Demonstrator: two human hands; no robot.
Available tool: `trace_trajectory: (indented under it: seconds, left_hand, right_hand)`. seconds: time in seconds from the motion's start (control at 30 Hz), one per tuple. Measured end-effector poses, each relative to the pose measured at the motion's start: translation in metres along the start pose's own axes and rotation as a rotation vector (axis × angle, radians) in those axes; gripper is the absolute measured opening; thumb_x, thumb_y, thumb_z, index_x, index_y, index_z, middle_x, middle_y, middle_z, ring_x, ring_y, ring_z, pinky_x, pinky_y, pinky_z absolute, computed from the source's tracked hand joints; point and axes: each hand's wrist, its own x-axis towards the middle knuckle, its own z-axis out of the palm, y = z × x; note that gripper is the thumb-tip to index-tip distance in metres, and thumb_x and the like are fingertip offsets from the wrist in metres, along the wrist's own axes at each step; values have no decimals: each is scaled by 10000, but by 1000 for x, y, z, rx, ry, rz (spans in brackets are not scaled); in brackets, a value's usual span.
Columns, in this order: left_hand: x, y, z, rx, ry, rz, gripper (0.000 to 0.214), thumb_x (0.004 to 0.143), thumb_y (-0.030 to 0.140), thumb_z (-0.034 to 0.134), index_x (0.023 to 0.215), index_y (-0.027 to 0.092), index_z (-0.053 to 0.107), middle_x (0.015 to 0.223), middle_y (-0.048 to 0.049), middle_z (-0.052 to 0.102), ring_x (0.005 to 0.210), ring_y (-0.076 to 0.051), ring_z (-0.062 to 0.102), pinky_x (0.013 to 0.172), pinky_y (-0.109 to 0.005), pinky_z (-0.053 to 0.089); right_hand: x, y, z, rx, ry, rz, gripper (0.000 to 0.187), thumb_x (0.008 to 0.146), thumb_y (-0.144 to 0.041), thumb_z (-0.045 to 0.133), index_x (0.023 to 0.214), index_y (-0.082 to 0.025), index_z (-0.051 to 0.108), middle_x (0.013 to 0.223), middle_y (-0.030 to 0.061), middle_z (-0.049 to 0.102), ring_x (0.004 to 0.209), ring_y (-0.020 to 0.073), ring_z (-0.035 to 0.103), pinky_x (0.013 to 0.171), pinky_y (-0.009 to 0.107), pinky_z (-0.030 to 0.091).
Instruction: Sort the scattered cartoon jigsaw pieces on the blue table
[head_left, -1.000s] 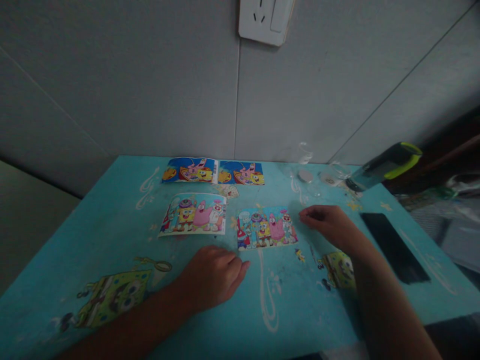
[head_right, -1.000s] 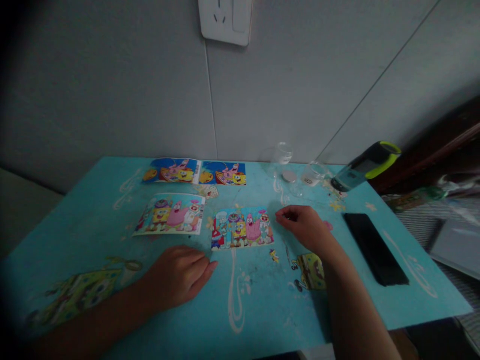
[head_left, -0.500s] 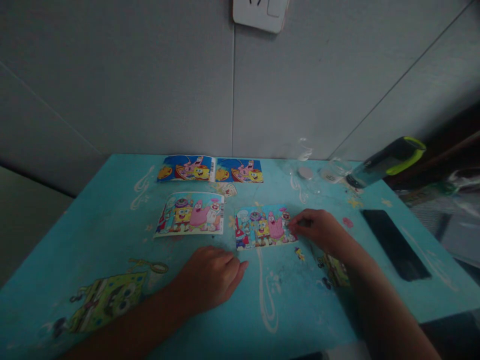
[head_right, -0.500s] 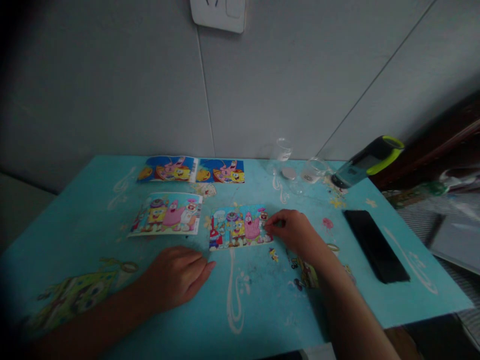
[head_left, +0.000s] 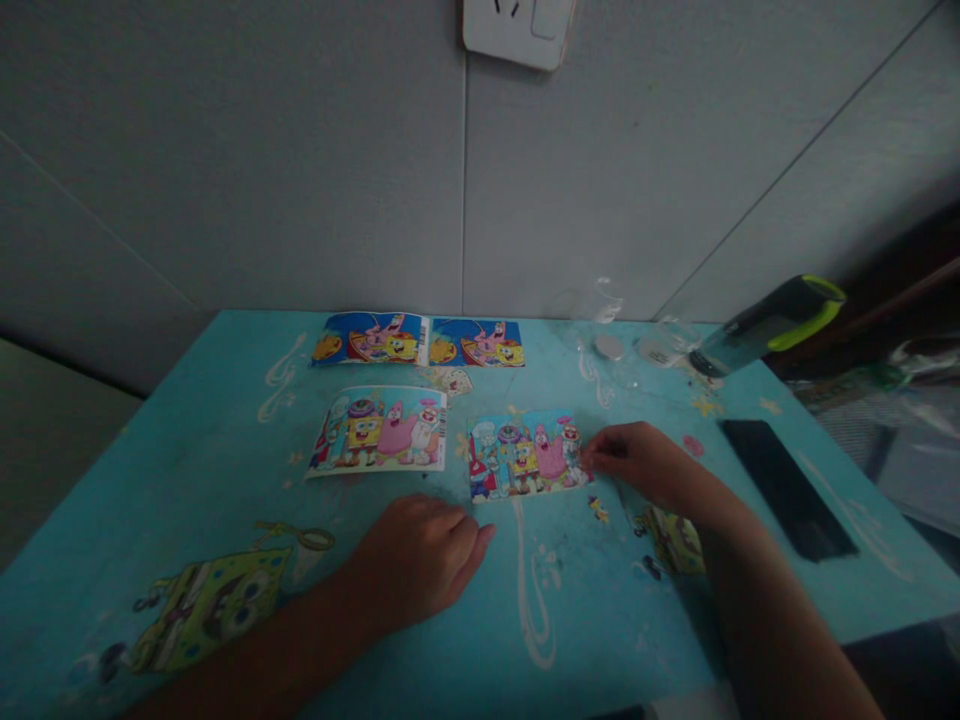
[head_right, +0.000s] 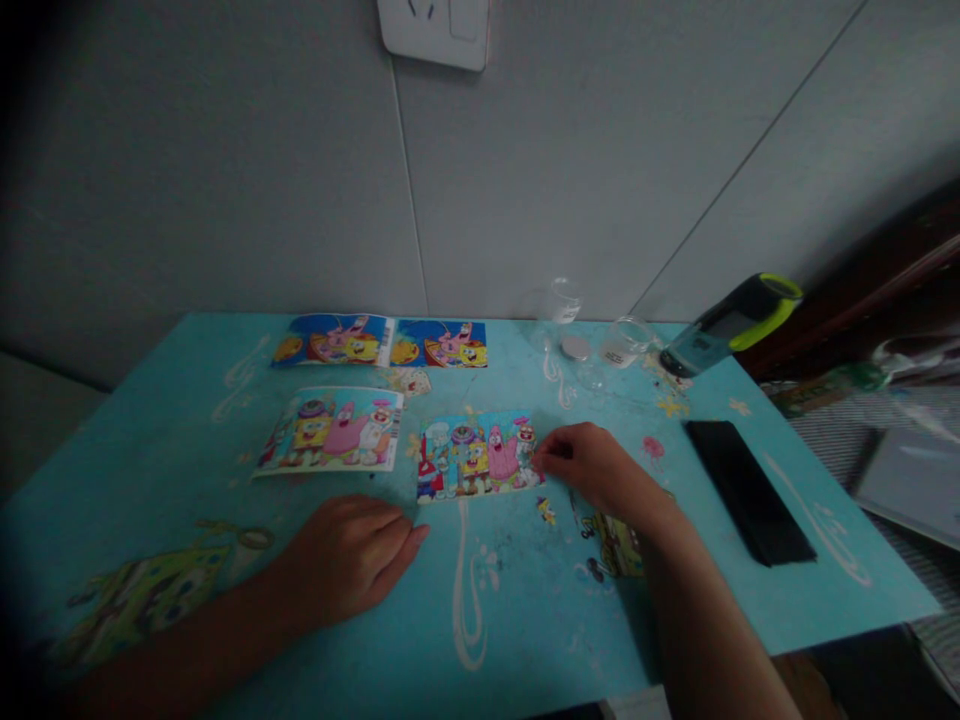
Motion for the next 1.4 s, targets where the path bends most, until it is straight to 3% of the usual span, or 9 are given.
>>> trace_trajectory:
  seconds: [0.3, 0.63, 1.07, 1.4]
  left_hand:
    - [1, 1, -3, -8, 5, 0, 371, 974, 258, 484, 610, 197, 524, 519, 7, 509, 462, -157, 489, 491, -311, 327]
    - [0, 1, -3, -11, 8, 6, 373, 978, 251, 474, 612, 203, 527, 521, 12, 512, 464, -171, 503, 491, -332, 326]
    - [1, 0, 0, -21, 10, -11, 392, 989, 255, 452, 608, 192, 522, 515, 8, 519, 463, -150, 492, 496, -301, 311]
    - [-1, 0, 0, -21, -3, 5, 381, 986, 256, 463, 615, 198, 529, 526, 12, 519, 467, -156, 501, 497, -323, 326]
  right_hand:
    - [0, 3, 7, 26, -28, -97, 185, 813, -345, 683, 952, -234, 734, 887, 18, 726, 773, 184, 639, 720, 298, 495]
    - [5, 8, 12, -34, -17, -107, 194, 860, -363, 640, 966, -215, 708, 779, 6, 678, 688, 159, 588, 616, 266, 429]
    - [-2, -17, 13, -242, 87, -79, 162, 889, -357, 604, 913, -204, 652, 787, 28, 675, 655, 149, 574, 597, 274, 375]
    - [-2, -18, 12, -214, 68, -126, 116, 888, -298, 605, 944, -223, 673, 771, 5, 670, 657, 139, 576, 603, 259, 379]
